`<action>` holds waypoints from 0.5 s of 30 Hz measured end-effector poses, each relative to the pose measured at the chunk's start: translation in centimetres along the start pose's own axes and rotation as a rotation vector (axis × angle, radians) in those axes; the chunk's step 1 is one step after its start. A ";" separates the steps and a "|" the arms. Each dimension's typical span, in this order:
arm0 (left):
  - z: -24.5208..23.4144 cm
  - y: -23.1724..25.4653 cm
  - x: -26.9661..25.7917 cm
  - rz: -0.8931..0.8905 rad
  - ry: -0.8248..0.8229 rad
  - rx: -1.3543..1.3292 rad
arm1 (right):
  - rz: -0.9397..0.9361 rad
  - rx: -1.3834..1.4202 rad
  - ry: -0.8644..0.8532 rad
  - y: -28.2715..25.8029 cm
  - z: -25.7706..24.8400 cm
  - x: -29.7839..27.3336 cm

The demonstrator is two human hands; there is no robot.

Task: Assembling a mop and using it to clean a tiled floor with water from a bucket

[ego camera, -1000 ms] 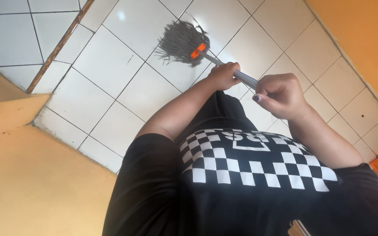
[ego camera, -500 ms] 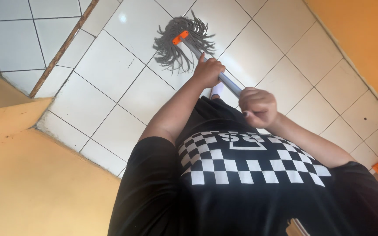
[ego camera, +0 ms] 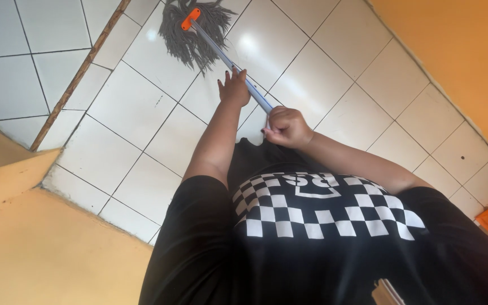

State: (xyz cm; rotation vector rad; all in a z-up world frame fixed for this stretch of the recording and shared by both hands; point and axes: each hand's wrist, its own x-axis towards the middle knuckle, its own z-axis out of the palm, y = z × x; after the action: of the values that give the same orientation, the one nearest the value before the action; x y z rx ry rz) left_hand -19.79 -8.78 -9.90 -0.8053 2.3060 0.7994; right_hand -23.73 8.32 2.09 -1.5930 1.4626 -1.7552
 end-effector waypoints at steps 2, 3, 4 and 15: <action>-1.3 2.7 -0.5 0.075 -0.026 0.014 | 0.040 -0.003 0.019 -0.4 -2.8 -0.1; -1.8 4.4 -1.0 0.074 -0.028 0.013 | 0.042 -0.001 0.019 -1.8 -4.4 0.5; -2.4 6.1 -1.6 0.130 -0.052 -0.011 | 0.121 0.002 -0.005 -3.2 -6.0 1.1; 1.9 18.7 -0.7 0.552 0.044 -0.274 | 0.338 -0.069 -0.030 -11.4 -17.3 5.0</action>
State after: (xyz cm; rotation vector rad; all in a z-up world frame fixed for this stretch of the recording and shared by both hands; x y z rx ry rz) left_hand -31.58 4.74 -4.26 -0.2818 2.5232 1.3683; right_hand -36.32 16.57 17.14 -1.3028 1.6803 -1.4977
